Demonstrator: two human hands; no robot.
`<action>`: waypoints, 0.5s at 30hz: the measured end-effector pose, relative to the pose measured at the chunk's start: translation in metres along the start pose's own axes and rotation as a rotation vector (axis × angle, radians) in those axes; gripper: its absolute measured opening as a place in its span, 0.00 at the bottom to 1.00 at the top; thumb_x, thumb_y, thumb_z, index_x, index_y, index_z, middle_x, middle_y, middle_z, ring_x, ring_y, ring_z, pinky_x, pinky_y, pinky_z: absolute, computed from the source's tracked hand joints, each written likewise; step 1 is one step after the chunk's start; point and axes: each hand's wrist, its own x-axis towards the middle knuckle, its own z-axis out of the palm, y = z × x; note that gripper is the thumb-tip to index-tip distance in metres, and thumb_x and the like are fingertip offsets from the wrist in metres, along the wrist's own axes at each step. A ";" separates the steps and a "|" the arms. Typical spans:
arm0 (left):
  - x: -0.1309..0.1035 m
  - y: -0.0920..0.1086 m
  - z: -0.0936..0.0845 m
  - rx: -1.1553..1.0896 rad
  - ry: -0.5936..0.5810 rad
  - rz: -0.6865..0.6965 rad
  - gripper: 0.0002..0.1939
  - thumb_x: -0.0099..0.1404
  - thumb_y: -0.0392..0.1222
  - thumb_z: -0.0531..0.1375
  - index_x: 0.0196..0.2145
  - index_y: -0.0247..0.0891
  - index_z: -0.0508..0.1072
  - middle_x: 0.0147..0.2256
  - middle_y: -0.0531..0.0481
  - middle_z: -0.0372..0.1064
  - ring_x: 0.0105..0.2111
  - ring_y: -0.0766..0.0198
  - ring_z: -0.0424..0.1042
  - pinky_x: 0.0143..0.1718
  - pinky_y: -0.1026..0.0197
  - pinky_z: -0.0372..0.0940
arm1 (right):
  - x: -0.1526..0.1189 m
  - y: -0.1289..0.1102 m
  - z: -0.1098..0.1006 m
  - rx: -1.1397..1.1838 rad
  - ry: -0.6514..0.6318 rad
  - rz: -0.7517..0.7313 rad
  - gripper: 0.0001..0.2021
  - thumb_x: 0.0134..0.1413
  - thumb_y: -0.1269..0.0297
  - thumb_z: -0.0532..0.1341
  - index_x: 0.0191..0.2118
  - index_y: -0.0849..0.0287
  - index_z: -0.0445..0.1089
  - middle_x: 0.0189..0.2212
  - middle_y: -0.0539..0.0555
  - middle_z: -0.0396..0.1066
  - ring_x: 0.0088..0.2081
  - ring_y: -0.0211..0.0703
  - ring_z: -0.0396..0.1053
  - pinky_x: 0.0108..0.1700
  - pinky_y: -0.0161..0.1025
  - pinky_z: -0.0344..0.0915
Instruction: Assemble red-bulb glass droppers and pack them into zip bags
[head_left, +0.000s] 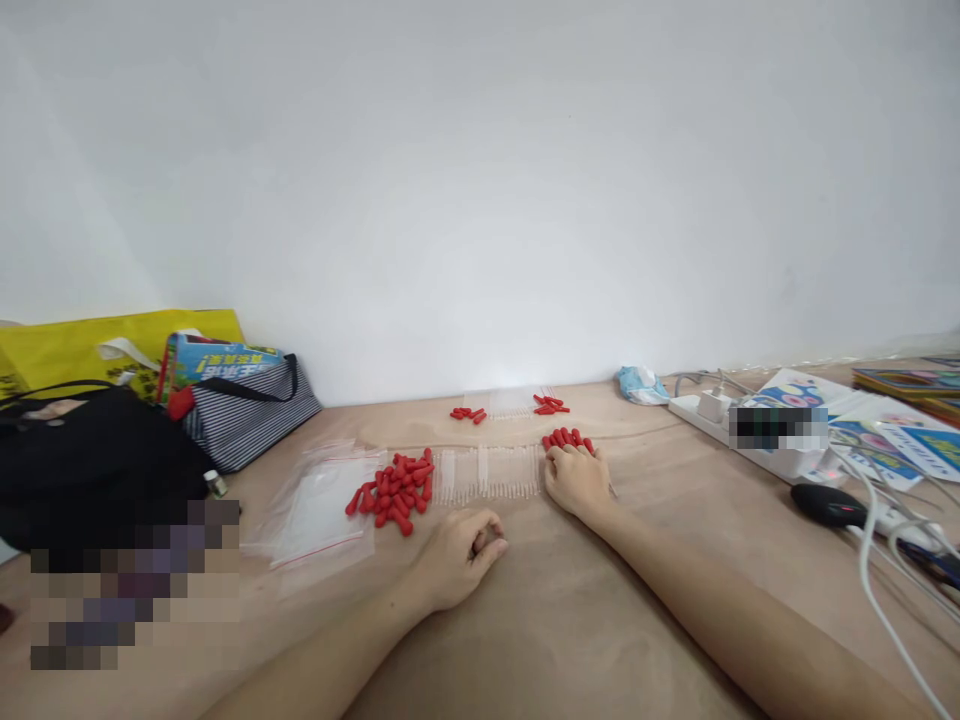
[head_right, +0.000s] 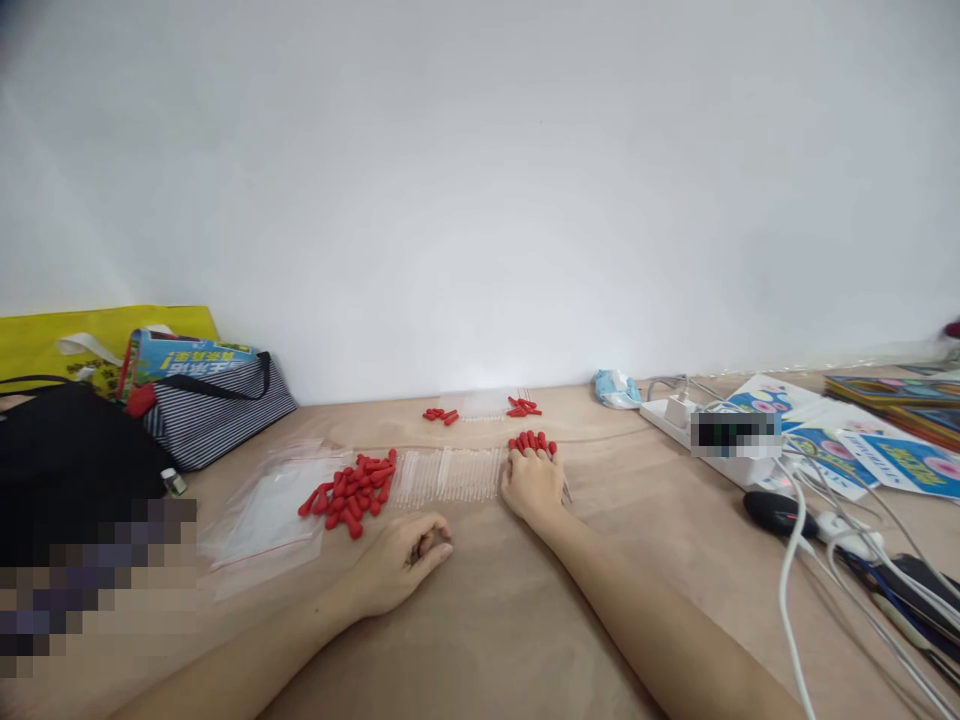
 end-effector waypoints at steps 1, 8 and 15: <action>0.000 0.000 0.000 0.000 0.000 -0.001 0.03 0.57 0.37 0.53 0.30 0.38 0.66 0.20 0.57 0.58 0.23 0.67 0.60 0.26 0.66 0.54 | 0.001 -0.001 -0.001 0.000 -0.001 0.006 0.14 0.52 0.64 0.48 0.36 0.58 0.70 0.37 0.59 0.70 0.41 0.48 0.64 0.46 0.46 0.45; 0.001 -0.003 0.000 0.011 -0.011 0.006 0.04 0.57 0.38 0.53 0.30 0.38 0.66 0.20 0.57 0.59 0.24 0.66 0.61 0.27 0.65 0.55 | 0.012 -0.016 -0.007 -0.032 -0.080 0.089 0.16 0.50 0.61 0.49 0.30 0.63 0.71 0.31 0.62 0.71 0.37 0.49 0.66 0.44 0.47 0.47; -0.002 -0.001 0.003 0.022 0.007 0.035 0.03 0.57 0.37 0.54 0.30 0.38 0.66 0.21 0.56 0.61 0.25 0.65 0.62 0.28 0.64 0.56 | 0.022 -0.022 -0.006 -0.032 -0.128 0.108 0.14 0.49 0.65 0.49 0.30 0.64 0.71 0.32 0.64 0.71 0.37 0.52 0.66 0.41 0.48 0.49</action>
